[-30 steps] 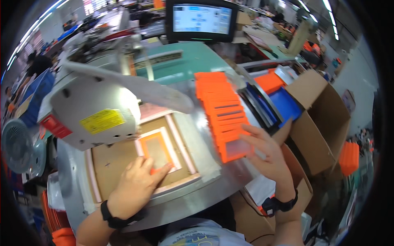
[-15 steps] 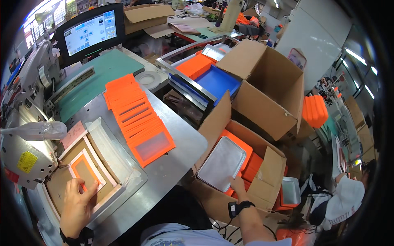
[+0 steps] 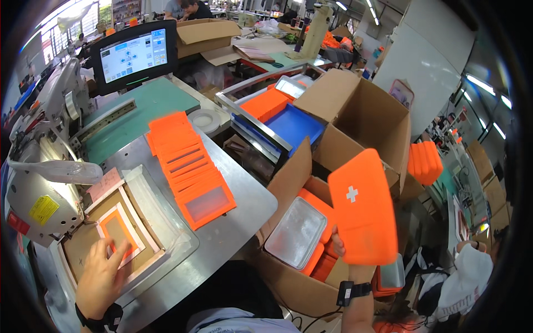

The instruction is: Operating an industrial sewing machine to stitch leather or fabric components for goods.

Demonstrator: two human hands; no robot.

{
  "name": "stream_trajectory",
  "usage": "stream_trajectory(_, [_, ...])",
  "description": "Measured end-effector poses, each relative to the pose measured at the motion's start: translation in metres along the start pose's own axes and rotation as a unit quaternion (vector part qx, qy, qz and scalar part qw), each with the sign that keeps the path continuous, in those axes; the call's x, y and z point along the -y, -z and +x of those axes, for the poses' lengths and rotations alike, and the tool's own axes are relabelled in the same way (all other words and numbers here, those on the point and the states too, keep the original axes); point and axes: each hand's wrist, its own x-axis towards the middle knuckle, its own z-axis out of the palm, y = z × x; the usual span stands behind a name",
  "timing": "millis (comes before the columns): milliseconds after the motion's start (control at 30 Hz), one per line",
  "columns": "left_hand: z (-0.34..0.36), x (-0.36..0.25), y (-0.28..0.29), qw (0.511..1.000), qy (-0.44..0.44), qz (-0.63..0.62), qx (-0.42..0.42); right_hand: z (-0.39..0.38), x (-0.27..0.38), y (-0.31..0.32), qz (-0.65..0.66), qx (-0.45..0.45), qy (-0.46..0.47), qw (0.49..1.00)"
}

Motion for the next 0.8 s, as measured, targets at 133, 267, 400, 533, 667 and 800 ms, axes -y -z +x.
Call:
stream_trajectory(133, [0.023,-0.043,0.031,0.992,-0.054,-0.093,-0.068,0.025,0.012,-0.050,-0.073,0.215,-0.075,0.971])
stream_trajectory(267, [0.003,-0.072,0.068,0.949,-0.179,-0.078,-0.248,0.053,-0.008,-0.145,-0.576,0.296,-0.040,0.761])
stream_trajectory(400, [-0.050,-0.081,0.106,0.958,-0.229,-0.041,-0.166,0.079,-0.038,-0.232,-0.666,0.502,-0.092,0.544])
stream_trajectory(533, [-0.110,-0.038,0.091,0.989,-0.085,-0.092,-0.085,0.075,-0.045,-0.290,-0.626,0.533,0.129,0.555])
stream_trajectory(667, [-0.141,-0.014,0.074,0.977,0.048,-0.118,-0.172,0.079,-0.032,-0.323,-0.499,0.561,0.283,0.597])
stream_trajectory(800, [-0.139,0.004,0.065,0.967,0.109,-0.069,-0.219,0.075,-0.041,-0.338,-0.428,0.645,0.256,0.579])
